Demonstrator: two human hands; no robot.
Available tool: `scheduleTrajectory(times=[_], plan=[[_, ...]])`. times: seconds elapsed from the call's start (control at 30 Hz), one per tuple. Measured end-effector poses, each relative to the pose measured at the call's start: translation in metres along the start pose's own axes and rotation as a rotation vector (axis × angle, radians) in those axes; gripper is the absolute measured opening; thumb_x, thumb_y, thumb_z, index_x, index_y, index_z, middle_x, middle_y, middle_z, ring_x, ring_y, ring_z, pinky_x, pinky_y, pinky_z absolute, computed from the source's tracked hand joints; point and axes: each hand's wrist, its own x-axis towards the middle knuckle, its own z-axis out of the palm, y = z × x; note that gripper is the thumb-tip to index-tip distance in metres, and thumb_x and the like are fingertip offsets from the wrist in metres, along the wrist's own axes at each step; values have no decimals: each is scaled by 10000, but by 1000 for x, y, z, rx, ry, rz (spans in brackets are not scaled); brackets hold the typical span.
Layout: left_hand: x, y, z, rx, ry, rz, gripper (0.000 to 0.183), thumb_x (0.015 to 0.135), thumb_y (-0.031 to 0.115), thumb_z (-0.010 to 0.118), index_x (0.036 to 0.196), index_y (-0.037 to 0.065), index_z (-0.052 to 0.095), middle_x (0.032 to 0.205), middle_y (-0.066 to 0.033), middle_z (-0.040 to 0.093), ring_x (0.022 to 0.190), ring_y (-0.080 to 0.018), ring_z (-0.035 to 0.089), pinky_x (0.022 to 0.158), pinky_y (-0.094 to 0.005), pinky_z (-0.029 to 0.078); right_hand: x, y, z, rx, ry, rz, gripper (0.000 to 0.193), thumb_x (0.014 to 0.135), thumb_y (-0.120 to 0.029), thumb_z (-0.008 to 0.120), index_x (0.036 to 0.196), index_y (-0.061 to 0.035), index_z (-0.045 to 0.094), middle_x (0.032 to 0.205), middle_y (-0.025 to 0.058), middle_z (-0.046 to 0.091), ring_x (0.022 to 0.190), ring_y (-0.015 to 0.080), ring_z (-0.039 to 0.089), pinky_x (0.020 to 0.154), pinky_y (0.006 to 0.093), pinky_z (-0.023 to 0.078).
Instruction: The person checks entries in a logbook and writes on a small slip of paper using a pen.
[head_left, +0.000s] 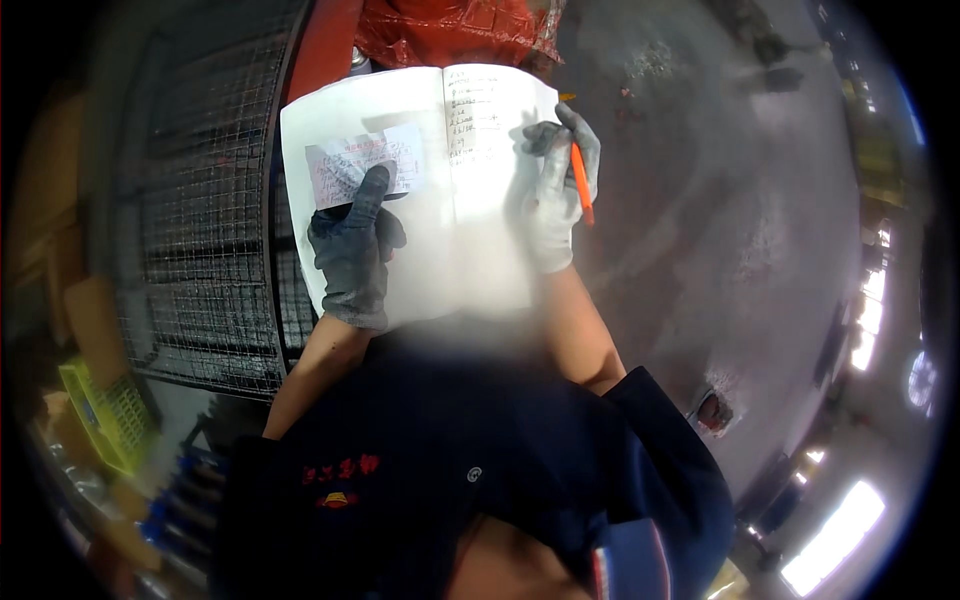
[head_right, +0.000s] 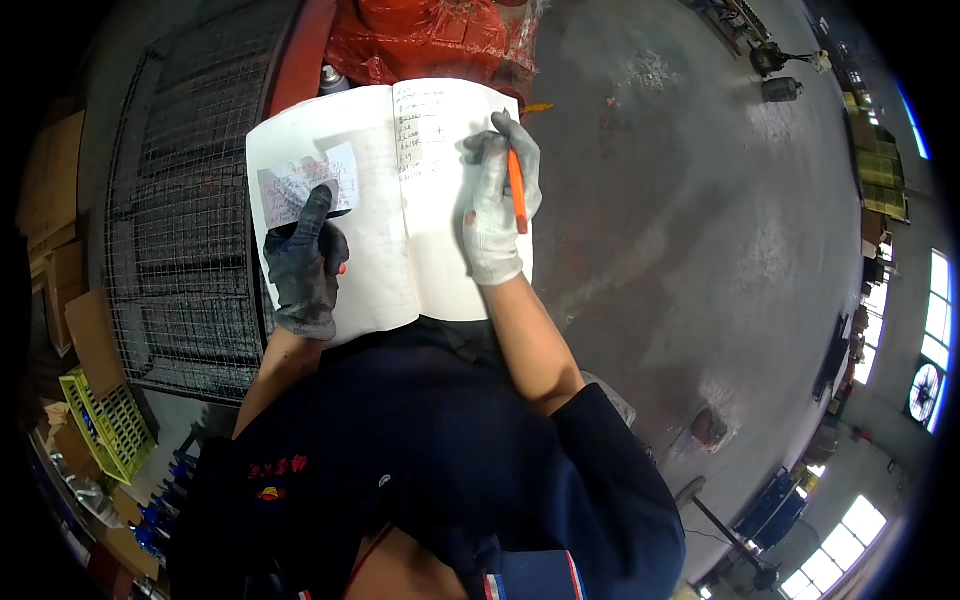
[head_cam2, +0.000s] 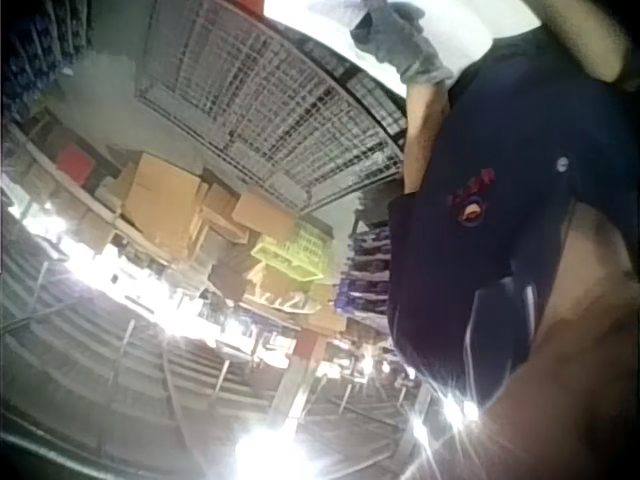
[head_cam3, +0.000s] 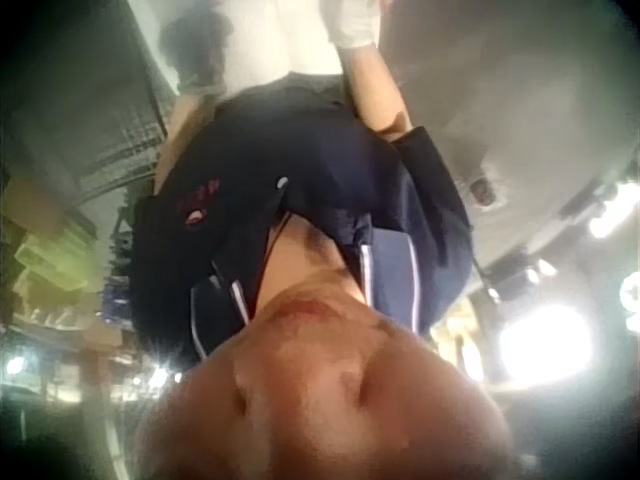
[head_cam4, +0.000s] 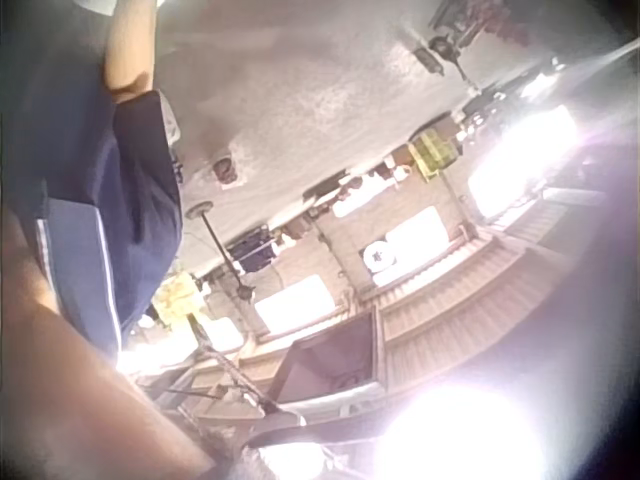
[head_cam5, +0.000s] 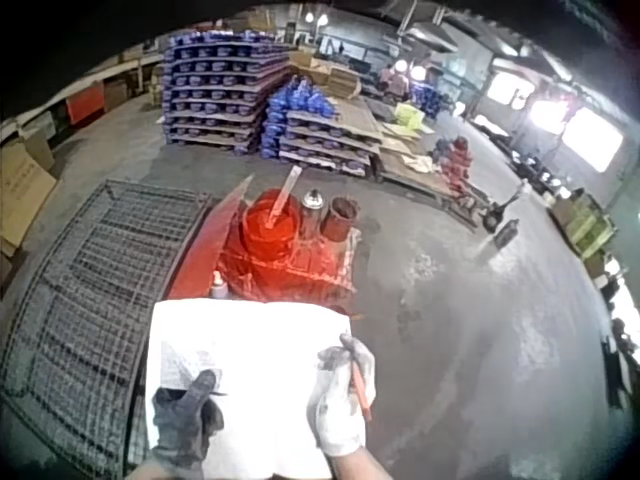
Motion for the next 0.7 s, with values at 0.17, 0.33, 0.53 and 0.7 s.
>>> scheduleTrajectory(times=[0.17, 0.33, 0.53, 0.7], plan=[[0, -3, -3, 19, 16, 11, 230, 885, 209, 781, 843, 45, 626, 553, -19, 556, 344, -96, 411, 356, -254, 330, 2, 9, 1, -18, -43, -90, 270, 1081, -129, 473, 1295, 21, 543, 1024, 117, 662, 908, 163, 670, 800, 305, 547], [0, -2, -3, 24, 21, 3, 254, 887, 243, 777, 835, 38, 637, 523, -22, 542, 338, -100, 411, 355, -248, 323, 2, 11, 2, -57, -48, -108, 265, 1082, -113, 463, 1302, 9, 545, 990, 105, 665, 891, 153, 663, 800, 303, 546], [-4, 1, -2, 81, 19, -30, 393, 852, 421, 789, 736, 69, 659, 506, -6, 549, 421, -87, 410, 454, -255, 337, 2, 12, 2, -58, -53, -131, 262, 1081, -121, 472, 1288, 16, 557, 965, 96, 664, 877, 146, 655, 793, 303, 544], [1, -4, -8, 94, -23, -61, 408, 861, 447, 774, 763, 62, 680, 503, -2, 553, 420, -80, 407, 454, -254, 337, 2, 8, 4, -69, -33, -86, 265, 1081, -130, 478, 1287, 19, 557, 960, 93, 661, 883, 146, 653, 798, 303, 542]])
